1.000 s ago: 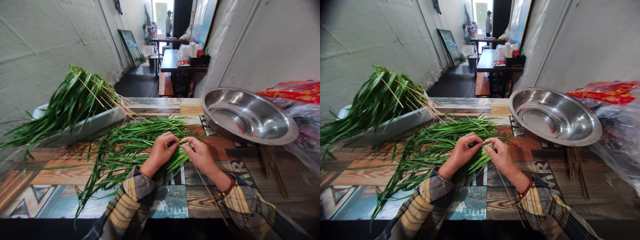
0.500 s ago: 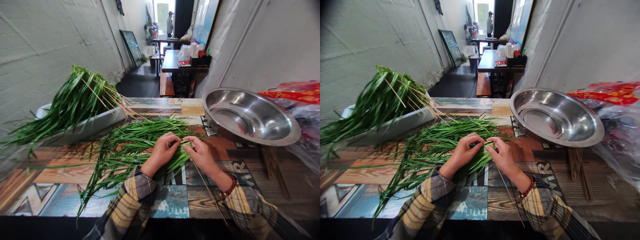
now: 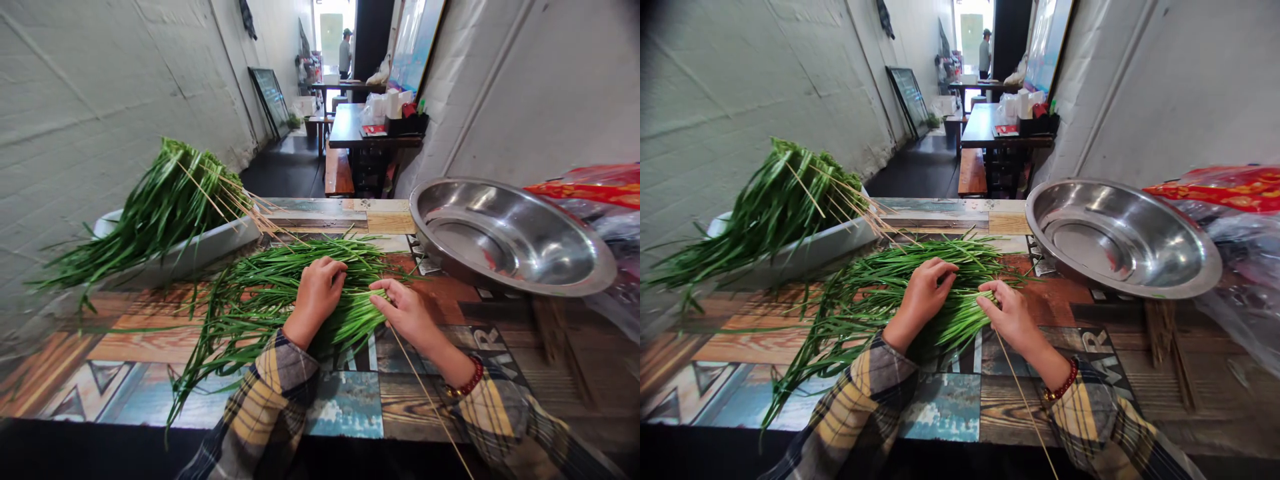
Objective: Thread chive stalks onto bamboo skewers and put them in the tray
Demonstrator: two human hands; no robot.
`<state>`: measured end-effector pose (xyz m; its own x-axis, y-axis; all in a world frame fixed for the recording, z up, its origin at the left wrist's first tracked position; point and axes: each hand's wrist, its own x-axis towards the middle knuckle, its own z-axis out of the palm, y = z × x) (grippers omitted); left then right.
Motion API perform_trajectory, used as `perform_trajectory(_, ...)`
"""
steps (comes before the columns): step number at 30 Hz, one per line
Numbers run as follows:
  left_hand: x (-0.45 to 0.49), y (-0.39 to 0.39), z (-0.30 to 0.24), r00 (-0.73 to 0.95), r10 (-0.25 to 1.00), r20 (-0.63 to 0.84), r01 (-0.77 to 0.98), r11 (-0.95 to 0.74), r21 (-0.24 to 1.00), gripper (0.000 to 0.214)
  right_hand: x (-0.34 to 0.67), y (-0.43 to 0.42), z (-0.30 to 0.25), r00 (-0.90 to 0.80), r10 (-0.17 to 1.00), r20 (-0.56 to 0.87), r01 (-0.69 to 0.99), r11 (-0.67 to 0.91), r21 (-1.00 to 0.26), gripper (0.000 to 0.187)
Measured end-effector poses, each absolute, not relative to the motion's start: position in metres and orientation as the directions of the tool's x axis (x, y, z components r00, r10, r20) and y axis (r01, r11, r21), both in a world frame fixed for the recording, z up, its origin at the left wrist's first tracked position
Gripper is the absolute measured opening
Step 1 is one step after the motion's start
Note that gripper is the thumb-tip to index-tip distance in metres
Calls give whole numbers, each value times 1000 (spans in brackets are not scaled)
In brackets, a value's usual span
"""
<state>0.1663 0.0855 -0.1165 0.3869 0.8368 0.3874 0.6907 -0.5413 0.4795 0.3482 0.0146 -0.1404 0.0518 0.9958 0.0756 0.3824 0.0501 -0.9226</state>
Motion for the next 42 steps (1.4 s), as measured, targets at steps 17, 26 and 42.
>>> perform_trajectory(17, 170, 84, -116, 521, 794, 312, 802, -581, 140, 8, 347, 15, -139, 57, 989, 138, 463, 97, -881, 27)
perform_trajectory(26, 174, 83, -114, 413, 813, 410, 699, -572, 430, 9, 345, 14, -139, 45, 996, 72, 324, 54, -944, 34)
perform_trajectory(42, 183, 73, -112, 451, 807, 380, 481, -579, 658, 10, 345, 12, -133, 53, 994, 96, 304, 76, -950, 33)
